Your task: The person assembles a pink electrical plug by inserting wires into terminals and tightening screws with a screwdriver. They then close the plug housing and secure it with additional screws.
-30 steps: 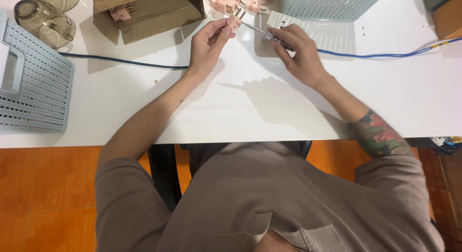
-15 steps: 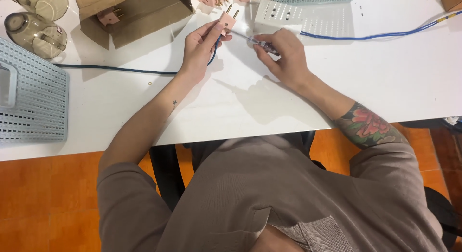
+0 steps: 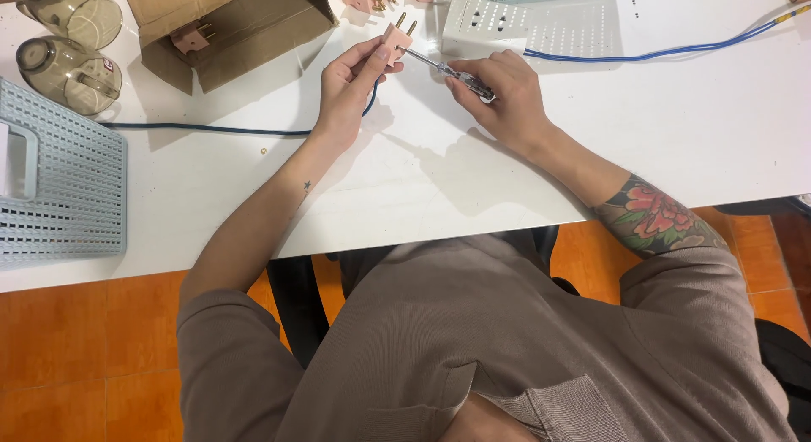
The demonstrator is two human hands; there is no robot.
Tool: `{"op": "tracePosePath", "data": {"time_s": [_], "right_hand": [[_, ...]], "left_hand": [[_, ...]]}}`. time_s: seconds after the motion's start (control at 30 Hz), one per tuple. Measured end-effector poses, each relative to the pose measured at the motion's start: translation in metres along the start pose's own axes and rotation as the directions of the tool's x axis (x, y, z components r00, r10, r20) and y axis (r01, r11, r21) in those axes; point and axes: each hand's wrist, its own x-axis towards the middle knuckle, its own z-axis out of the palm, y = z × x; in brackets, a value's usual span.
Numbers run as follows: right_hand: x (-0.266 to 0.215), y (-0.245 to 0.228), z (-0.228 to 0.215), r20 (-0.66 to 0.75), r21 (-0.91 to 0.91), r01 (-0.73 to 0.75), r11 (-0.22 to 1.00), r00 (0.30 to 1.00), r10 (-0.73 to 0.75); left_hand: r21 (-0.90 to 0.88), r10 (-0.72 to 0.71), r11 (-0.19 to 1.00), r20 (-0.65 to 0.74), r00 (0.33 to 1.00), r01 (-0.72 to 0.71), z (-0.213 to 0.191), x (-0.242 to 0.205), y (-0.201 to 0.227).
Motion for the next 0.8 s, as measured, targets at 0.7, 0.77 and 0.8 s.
{"op": "tracePosePath", "data": {"time_s": [0.7,0.77,0.8], "right_hand": [[0.002,-0.012,-0.003,0.218,0.016,-0.257,0.966,0.944,0.247],[0.001,-0.011,-0.001,0.266,0.038,-0.345,0.938,0.908,0.323],[0.001,-0.011,-0.001,0.314,0.052,-0.430,0.901,0.864,0.394]], "left_hand": [[-0.048,0.102,0.994,0.008,0.995,-0.102,0.001,-0.006,0.006],[-0.048,0.133,0.990,0.016,0.991,-0.132,0.000,-0.007,0.003],[-0.050,0.165,0.985,0.026,0.986,-0.163,0.000,-0.006,0.002]]}}
